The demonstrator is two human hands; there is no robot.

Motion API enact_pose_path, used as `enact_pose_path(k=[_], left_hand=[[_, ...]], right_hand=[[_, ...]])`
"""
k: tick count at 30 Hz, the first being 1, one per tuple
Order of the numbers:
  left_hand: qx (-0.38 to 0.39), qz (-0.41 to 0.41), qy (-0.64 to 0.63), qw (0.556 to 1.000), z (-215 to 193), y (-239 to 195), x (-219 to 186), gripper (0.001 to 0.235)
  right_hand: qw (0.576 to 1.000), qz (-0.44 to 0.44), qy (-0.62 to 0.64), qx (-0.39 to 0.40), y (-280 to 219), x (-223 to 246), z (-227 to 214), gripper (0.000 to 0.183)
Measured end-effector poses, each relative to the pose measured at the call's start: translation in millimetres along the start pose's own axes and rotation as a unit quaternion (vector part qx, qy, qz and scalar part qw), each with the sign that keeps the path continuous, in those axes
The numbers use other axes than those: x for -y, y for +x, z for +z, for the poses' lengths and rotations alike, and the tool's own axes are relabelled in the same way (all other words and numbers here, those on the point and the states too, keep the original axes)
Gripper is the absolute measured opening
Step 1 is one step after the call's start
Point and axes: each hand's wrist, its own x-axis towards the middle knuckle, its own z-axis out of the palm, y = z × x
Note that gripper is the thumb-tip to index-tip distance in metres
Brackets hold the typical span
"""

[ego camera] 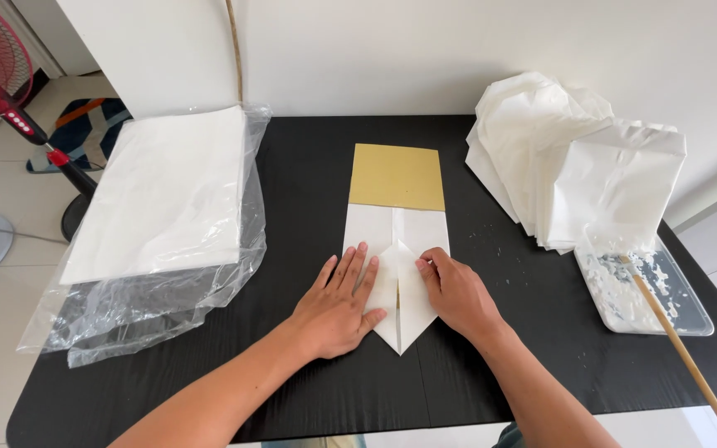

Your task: Folding the bottom of a paper sleeve and applying glue with a brush to seal it, as part of kite assembly.

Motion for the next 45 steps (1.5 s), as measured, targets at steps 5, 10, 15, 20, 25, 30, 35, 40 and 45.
enact_pose_path(k=[5,10,15,20,25,30,35,40,45], left_hand=[[-0.234,0.016,0.124,0.964,63,35,12,0.079],[-0.438,0.024,0.247,0.864,79,46,14,0.083],[-0.010,0.066,-0.067,0.996,13,21,4,0.087],[-0.012,0.105,-0.061,0.992,16,23,10,0.096],[-0.122,0.110,-0.017,0.986,34,25,10,0.098],[0.094,0.141,-0.119,0.978,-13,13,18,0.092],[0.040,0.156,-0.066,0.985,7,17,19,0.099],[-0.010,0.145,-0.042,0.989,25,20,15,0.102],[-0.385,0.116,0.261,0.878,64,29,19,0.128]], right_hand=[[0.999,-0.013,0.002,-0.041,12,-13,20,0.029],[0.991,-0.029,-0.025,-0.124,24,-30,44,0.036],[0.988,-0.032,-0.035,-0.146,25,-27,46,0.028],[0.989,-0.023,-0.031,-0.143,21,-21,41,0.023],[0.990,-0.014,-0.017,-0.139,17,-16,38,0.019],[0.991,-0.006,-0.001,-0.133,15,-17,35,0.023],[0.991,-0.008,0.003,-0.131,14,-18,35,0.023],[0.992,-0.008,-0.001,-0.130,15,-19,38,0.023],[0.982,-0.071,-0.045,-0.170,16,-20,46,0.017]])
